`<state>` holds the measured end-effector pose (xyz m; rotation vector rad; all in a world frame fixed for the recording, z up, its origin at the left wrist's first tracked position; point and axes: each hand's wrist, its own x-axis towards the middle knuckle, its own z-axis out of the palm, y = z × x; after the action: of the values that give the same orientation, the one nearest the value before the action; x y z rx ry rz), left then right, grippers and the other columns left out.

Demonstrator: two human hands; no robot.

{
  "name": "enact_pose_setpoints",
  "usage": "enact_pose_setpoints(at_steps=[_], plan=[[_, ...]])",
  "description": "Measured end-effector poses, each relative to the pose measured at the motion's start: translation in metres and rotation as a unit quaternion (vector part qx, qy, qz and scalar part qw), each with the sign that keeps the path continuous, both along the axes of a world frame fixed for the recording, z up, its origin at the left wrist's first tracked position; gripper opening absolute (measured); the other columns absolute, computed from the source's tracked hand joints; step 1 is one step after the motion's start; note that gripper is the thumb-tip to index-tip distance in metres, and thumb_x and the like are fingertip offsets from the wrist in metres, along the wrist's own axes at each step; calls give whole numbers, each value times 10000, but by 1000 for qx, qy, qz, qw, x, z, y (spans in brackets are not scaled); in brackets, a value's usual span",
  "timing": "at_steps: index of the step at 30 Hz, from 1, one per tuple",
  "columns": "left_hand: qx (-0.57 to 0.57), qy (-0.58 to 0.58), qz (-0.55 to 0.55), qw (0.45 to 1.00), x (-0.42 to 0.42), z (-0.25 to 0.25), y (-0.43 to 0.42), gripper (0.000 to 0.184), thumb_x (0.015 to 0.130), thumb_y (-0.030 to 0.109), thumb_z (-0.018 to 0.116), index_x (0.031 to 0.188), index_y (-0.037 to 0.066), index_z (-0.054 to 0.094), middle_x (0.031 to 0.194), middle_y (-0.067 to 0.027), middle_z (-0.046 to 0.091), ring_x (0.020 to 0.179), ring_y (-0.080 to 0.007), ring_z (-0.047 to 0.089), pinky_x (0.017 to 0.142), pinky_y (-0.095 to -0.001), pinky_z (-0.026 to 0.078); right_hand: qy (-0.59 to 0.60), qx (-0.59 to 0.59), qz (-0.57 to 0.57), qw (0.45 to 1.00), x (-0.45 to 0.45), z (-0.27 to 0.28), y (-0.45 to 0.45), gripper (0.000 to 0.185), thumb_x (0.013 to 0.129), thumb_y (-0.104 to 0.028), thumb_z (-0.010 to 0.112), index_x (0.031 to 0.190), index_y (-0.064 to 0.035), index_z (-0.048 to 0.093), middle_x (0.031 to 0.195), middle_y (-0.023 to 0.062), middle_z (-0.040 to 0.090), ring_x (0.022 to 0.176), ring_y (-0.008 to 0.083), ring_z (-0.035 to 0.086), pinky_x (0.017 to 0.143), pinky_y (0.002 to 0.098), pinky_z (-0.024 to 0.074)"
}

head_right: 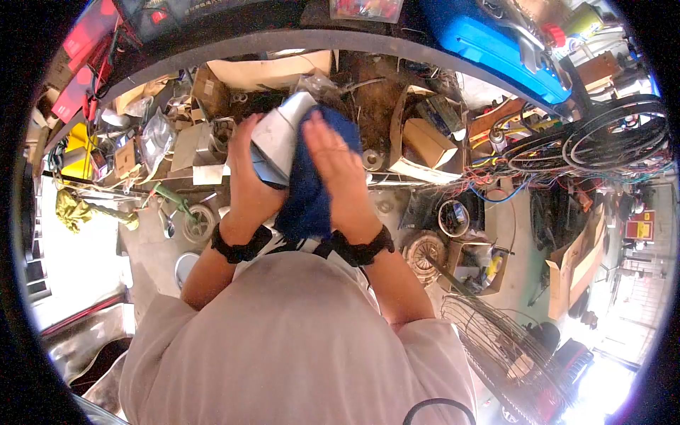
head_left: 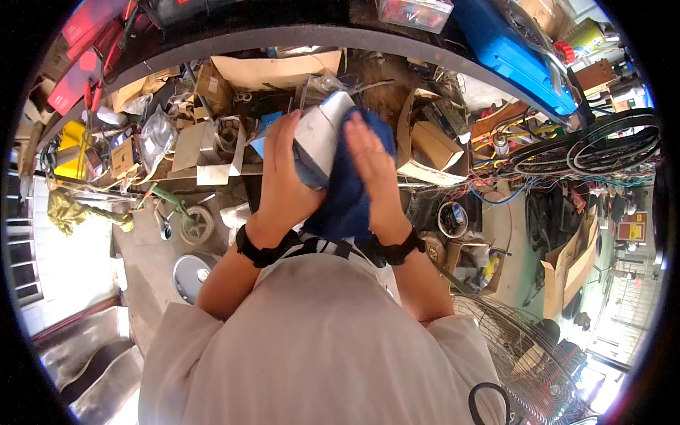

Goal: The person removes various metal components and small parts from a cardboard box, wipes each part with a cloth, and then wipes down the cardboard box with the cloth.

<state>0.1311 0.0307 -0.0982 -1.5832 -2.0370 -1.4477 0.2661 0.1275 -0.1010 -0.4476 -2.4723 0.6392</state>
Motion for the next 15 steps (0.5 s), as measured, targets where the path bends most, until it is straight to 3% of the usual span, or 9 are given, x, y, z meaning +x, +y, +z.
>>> enact_pose_setpoints(at_steps=[1,3,6,9,10,13,15], plan=[[16,-18,-2,1000,1,6,-2,803,627,41,713,1321,4,311,1271,-217,423,1160,-387,419,1011,-438,316,-2,10,-51,999,-2,-3,0,703,782,-268,442,1429,-67,256,1477,115,267,1323,309,311,1040,416,250],[10,-38,10,999,-5,9,-3,818,610,25,711,1320,-2,305,1273,-224,413,1162,-400,412,1004,-445,325,7,109,8,994,0,-15,-5,637,816,-233,401,1414,-51,280,1475,121,265,1343,296,284,1093,421,178],[3,-7,-20,1000,-12,-4,-2,880,550,-2,733,1317,-6,301,1288,-222,395,1177,-417,396,1002,-456,336,-70,108,95,987,0,0,-14,600,833,-213,384,1399,-32,303,1473,142,257,1359,290,254,1116,434,126],[-11,21,-50,998,-4,-6,-4,882,548,2,736,1315,-9,301,1293,-218,394,1188,-411,391,1006,-460,333,1,56,56,997,-6,16,2,587,834,-197,407,1392,-33,322,1474,150,253,1363,284,248,1113,437,141],[-3,26,-50,998,-5,-2,-5,885,545,-5,730,1317,-7,297,1292,-221,390,1182,-412,395,1009,-461,332,-3,65,-2,998,-7,9,3,617,825,-207,450,1401,-41,306,1482,140,238,1368,278,239,1113,434,149],[2,-22,-3,1000,-10,10,-4,899,533,-23,723,1324,1,295,1290,-225,385,1181,-417,390,1009,-459,331,56,47,13,997,-9,-7,-7,651,819,-242,491,1405,-39,294,1488,131,226,1373,275,228,1109,429,164],[-6,-26,-14,1000,-9,4,-2,939,507,9,754,1329,12,301,1287,-230,383,1186,-416,383,1007,-456,332,23,53,74,996,-10,-13,-11,681,827,-311,495,1406,-24,279,1491,137,215,1379,273,210,1115,415,152]])
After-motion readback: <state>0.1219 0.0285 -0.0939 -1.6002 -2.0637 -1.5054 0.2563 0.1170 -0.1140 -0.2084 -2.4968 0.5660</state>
